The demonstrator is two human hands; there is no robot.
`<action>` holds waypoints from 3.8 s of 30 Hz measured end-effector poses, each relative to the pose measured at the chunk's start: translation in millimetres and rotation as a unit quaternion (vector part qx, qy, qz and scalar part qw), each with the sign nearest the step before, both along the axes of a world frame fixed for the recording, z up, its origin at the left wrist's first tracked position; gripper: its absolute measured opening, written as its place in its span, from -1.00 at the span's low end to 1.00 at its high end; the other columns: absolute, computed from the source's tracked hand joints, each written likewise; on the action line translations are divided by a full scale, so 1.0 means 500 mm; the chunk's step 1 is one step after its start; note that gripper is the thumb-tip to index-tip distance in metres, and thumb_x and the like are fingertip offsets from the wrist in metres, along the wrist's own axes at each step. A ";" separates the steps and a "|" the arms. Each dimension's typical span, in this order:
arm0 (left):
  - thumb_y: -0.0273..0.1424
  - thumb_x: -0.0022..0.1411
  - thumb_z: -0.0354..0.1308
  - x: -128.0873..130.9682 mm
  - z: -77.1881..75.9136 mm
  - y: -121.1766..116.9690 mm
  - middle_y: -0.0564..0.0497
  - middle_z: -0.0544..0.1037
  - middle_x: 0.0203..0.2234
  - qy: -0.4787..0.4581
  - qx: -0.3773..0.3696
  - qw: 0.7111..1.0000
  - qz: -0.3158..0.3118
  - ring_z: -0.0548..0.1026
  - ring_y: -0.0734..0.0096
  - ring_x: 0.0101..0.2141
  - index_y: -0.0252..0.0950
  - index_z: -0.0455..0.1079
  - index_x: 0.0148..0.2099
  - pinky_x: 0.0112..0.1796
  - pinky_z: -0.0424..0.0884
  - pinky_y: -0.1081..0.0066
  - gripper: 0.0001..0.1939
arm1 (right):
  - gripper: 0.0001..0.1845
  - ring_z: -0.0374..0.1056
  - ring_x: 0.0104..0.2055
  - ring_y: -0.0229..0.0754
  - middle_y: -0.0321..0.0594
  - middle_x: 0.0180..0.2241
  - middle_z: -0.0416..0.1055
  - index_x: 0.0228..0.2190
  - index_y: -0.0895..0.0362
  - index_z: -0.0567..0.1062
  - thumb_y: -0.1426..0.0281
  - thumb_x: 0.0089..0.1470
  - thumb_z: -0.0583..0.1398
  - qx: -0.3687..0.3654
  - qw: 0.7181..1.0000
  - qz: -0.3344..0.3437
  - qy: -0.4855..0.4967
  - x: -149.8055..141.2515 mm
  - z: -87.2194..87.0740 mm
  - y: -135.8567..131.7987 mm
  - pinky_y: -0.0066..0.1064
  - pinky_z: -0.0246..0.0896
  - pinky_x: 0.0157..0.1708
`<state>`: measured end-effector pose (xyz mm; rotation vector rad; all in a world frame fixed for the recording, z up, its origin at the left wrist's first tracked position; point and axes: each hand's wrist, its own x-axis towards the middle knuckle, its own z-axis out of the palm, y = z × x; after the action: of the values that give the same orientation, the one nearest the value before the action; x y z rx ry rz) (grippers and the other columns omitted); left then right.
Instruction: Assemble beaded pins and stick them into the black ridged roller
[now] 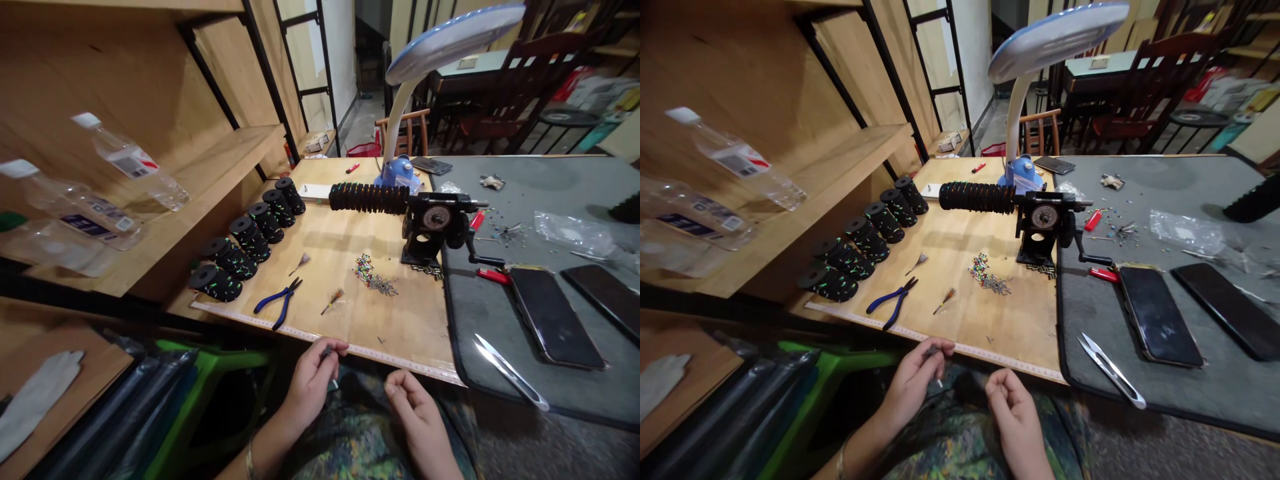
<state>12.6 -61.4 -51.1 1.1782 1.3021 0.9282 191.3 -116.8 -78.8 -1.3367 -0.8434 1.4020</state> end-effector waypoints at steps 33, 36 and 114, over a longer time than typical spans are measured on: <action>-0.46 0.20 0.13 0.034 0.088 -0.009 0.00 0.55 -0.55 0.212 0.163 0.948 -0.171 0.48 0.39 -0.49 -0.29 0.47 -0.43 -0.42 0.30 0.48 -0.83 | -0.72 0.28 -0.53 -0.22 -0.32 -0.59 0.38 -0.38 0.11 0.49 0.17 0.16 0.14 0.112 0.970 0.174 -0.126 -0.001 0.039 0.047 -0.44 0.16 -0.49; -0.43 0.25 0.09 0.013 0.090 0.019 -0.01 0.54 -0.53 0.259 0.198 0.933 -0.151 0.48 0.37 -0.47 -0.27 0.45 -0.39 -0.43 0.30 0.47 -0.83 | -0.62 0.19 -0.54 -0.24 -0.34 -0.61 0.29 -0.56 0.11 0.43 0.09 0.09 0.18 0.109 0.975 0.136 -0.134 -0.002 0.036 0.051 -0.45 0.08 -0.51; -0.18 -0.03 0.39 0.050 0.005 -0.044 0.05 0.48 -0.48 -0.195 -0.184 0.962 -0.045 0.45 0.52 -0.50 -0.36 0.35 -0.33 -0.41 0.43 0.46 -0.60 | -0.40 -0.09 -0.78 -0.47 -0.57 -0.83 0.09 -0.51 0.13 0.34 -0.16 -0.22 0.29 -0.070 0.995 0.020 0.075 -0.048 0.009 0.029 -0.60 -0.24 -0.73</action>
<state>37.8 -83.3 -48.5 0.7146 1.0334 0.7624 167.5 -102.2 -74.3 -1.3060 -0.6851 1.5961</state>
